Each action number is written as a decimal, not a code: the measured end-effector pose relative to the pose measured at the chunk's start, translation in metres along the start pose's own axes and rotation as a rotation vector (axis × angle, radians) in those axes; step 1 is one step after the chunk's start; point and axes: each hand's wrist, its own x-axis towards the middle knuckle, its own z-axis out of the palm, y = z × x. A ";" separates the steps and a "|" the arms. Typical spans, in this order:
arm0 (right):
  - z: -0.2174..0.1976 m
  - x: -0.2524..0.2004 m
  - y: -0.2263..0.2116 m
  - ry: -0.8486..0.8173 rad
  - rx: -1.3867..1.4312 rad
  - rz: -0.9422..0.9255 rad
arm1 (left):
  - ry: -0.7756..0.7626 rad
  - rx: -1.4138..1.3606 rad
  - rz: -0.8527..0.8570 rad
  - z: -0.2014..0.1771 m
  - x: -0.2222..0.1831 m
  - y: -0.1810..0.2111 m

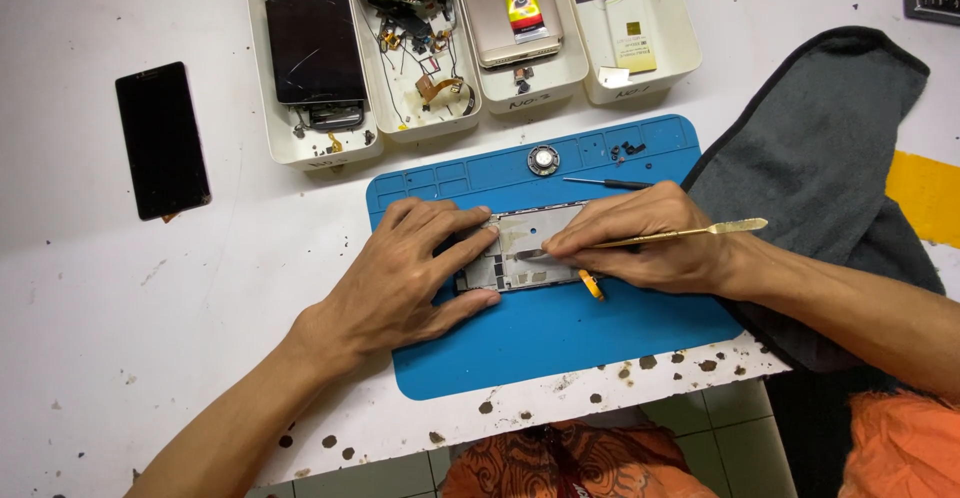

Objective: Scraping and cleaning the internal frame of a mobile phone using a precision tool

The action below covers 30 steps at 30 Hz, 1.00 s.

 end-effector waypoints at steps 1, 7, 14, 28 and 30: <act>0.000 0.000 0.001 0.000 -0.001 0.000 | 0.001 0.000 0.000 0.001 0.000 0.000; -0.003 0.000 -0.001 -0.004 0.016 0.057 | 0.023 0.003 0.007 0.000 0.001 0.001; -0.001 0.000 0.001 -0.007 -0.012 0.042 | 0.018 -0.003 0.010 0.001 0.000 -0.001; -0.019 -0.014 0.010 0.450 0.307 0.366 | -0.019 0.093 -0.081 0.002 0.000 0.011; -0.020 -0.018 0.014 0.504 0.376 0.366 | -0.066 0.201 -0.044 -0.006 0.005 0.021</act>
